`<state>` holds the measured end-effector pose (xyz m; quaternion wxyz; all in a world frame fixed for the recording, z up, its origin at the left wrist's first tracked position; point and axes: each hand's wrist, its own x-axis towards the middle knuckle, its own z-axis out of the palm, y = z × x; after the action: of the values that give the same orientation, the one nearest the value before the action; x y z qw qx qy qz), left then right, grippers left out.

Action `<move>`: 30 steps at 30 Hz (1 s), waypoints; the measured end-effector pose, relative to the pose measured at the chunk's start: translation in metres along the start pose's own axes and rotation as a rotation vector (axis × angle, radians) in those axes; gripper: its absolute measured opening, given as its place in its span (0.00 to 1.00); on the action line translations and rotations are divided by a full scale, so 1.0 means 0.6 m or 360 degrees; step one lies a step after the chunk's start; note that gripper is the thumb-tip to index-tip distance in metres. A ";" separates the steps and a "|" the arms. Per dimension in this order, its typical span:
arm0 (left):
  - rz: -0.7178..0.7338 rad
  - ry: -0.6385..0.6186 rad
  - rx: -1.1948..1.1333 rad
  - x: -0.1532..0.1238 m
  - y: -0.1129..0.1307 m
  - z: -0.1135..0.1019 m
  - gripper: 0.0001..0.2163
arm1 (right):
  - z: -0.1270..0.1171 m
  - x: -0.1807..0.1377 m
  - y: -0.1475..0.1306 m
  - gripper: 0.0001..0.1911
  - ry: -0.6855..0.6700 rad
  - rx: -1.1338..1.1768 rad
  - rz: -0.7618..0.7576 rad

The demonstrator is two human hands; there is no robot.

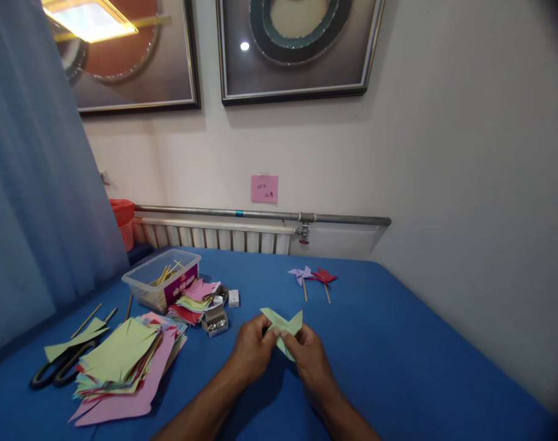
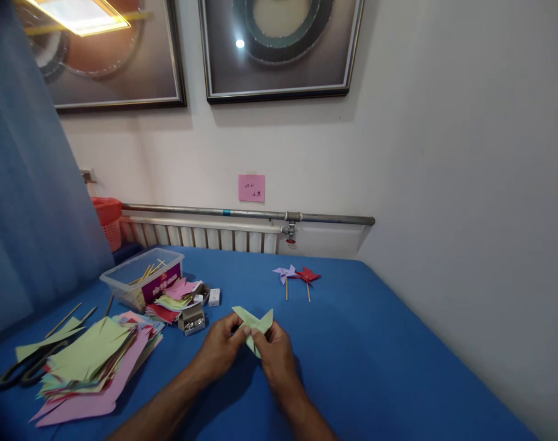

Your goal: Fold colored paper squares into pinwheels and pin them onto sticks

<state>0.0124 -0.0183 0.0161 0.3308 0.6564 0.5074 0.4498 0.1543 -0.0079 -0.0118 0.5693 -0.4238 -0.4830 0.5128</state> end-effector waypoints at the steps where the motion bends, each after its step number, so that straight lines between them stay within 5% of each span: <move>1: 0.0004 -0.0002 -0.0003 0.000 0.000 0.000 0.10 | -0.001 0.000 0.000 0.23 0.0000 -0.0010 -0.0005; 30: -0.0034 -0.0096 -0.0050 0.005 -0.003 -0.004 0.09 | -0.010 -0.001 0.003 0.22 -0.0174 0.0072 0.0099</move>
<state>0.0097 -0.0152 0.0160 0.3609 0.6588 0.4970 0.4343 0.1602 -0.0082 -0.0145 0.5353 -0.3971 -0.4883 0.5633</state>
